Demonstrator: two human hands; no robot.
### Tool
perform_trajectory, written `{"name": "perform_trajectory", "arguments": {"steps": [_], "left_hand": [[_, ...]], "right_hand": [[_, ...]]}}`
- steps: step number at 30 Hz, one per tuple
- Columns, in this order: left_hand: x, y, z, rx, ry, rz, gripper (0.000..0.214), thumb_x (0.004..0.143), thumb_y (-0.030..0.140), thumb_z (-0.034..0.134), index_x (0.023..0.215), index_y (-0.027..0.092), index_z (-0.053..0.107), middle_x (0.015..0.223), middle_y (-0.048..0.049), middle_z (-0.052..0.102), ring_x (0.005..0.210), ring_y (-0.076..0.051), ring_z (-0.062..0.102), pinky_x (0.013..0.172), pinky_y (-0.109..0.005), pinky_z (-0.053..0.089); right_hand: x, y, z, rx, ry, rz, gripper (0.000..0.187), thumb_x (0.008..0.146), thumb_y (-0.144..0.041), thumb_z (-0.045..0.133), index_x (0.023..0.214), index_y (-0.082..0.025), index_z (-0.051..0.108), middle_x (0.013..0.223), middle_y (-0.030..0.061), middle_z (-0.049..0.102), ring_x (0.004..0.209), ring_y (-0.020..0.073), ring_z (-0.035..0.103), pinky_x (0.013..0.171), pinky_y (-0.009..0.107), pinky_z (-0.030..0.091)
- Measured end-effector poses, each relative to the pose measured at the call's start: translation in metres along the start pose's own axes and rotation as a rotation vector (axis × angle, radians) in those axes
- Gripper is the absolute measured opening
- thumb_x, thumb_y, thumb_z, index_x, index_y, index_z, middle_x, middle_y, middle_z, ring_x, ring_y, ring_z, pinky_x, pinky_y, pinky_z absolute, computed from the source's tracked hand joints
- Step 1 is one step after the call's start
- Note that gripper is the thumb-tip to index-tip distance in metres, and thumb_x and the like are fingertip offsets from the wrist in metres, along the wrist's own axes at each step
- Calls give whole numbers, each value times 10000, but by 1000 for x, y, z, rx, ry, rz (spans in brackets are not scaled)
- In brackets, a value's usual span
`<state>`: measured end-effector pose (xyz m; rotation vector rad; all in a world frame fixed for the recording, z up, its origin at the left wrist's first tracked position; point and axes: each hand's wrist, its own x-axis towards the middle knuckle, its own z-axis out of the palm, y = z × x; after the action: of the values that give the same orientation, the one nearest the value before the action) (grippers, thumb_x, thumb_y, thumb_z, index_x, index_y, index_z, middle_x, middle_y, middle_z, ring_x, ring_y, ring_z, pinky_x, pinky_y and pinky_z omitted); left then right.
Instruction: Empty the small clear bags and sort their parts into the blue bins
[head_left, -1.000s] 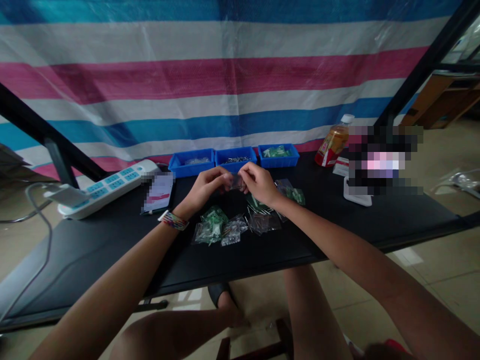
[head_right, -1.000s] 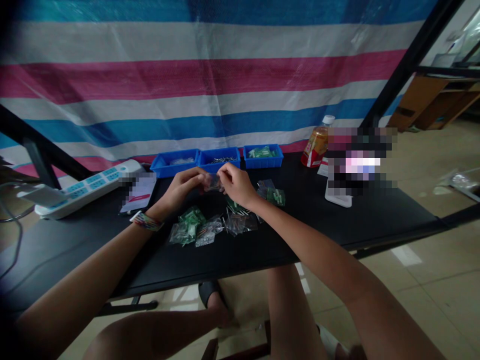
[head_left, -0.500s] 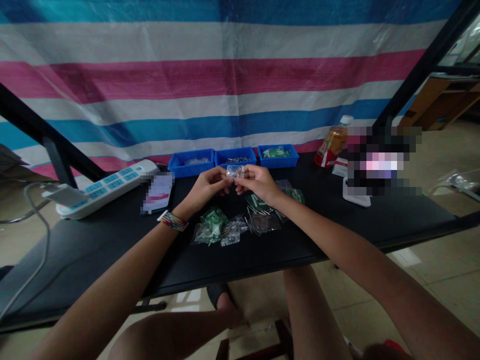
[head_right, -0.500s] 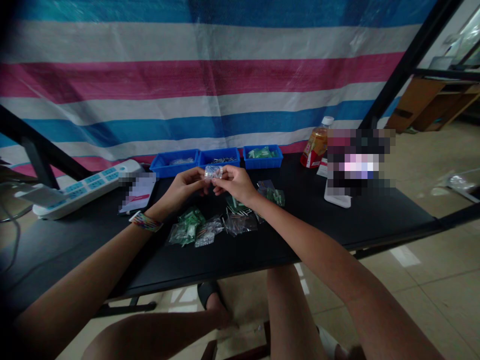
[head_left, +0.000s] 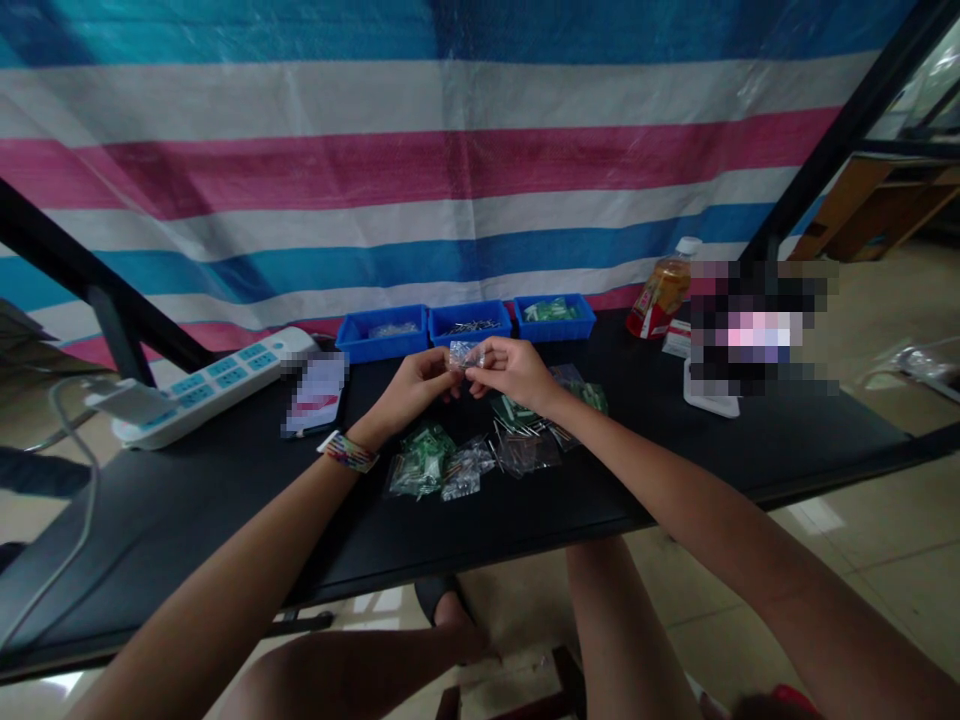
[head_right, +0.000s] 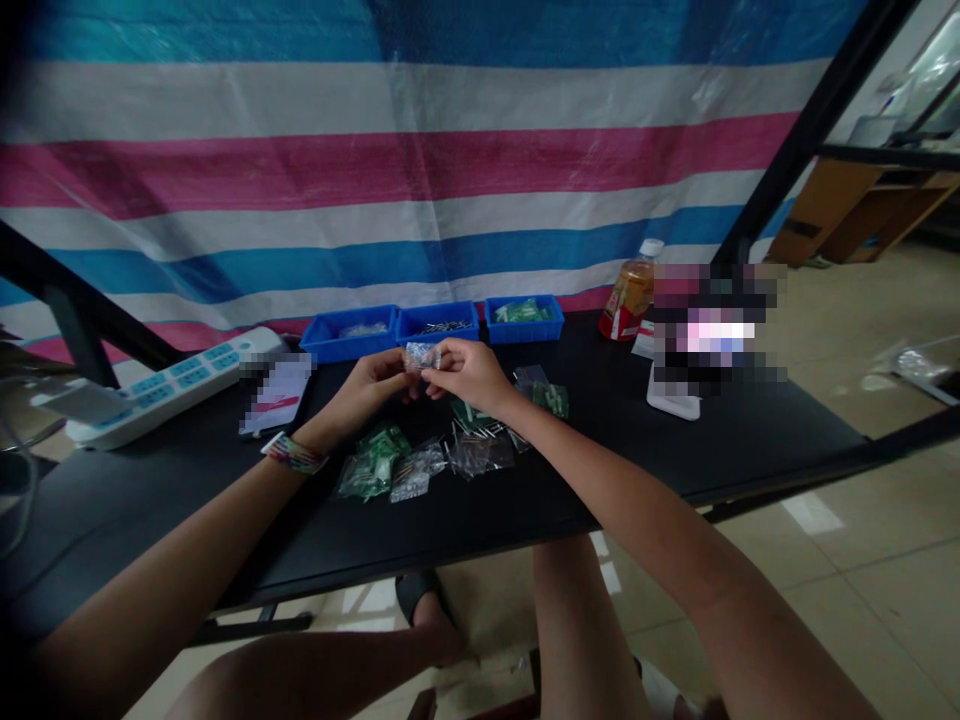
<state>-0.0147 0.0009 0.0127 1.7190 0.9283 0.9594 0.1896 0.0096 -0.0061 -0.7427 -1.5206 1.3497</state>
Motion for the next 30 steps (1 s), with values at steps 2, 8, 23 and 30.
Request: {"name": "perform_trajectory", "arguments": {"steps": [2, 8, 23, 30], "left_hand": [[-1, 0, -1, 6, 9, 8, 295, 871, 461, 745, 809, 182, 674, 685, -16, 669, 620, -157, 625, 577, -262, 499], [-1, 3, -3, 51, 65, -66, 627, 998, 604, 530, 509, 213, 544, 450, -29, 497, 430, -138, 490, 483, -284, 393], [1, 2, -3, -122, 151, -67, 258, 788, 336, 803, 941, 177, 670, 807, -23, 741, 590, -149, 693, 542, -246, 483], [12, -9, -32, -139, 537, -5, 177, 843, 226, 711, 990, 198, 617, 641, 57, 605, 503, -101, 564, 494, -207, 411]], "right_hand": [[-1, 1, 1, -43, 1, -32, 428, 735, -460, 908, 948, -184, 660, 727, -7, 697, 663, 185, 745, 632, 324, 644], [-13, -10, -1, -485, 14, -348, 77, 940, -275, 715, 957, -200, 707, 857, 27, 717, 770, 167, 704, 738, 328, 584], [-14, -10, -11, -829, 65, -503, 336, 999, -88, 549, 1195, -228, 783, 1300, 105, 661, 1115, 227, 688, 998, 393, 576], [-18, -13, -9, -805, 60, -485, 300, 993, -95, 527, 1141, -204, 764, 1207, 109, 701, 1089, 233, 694, 933, 379, 583]]}}
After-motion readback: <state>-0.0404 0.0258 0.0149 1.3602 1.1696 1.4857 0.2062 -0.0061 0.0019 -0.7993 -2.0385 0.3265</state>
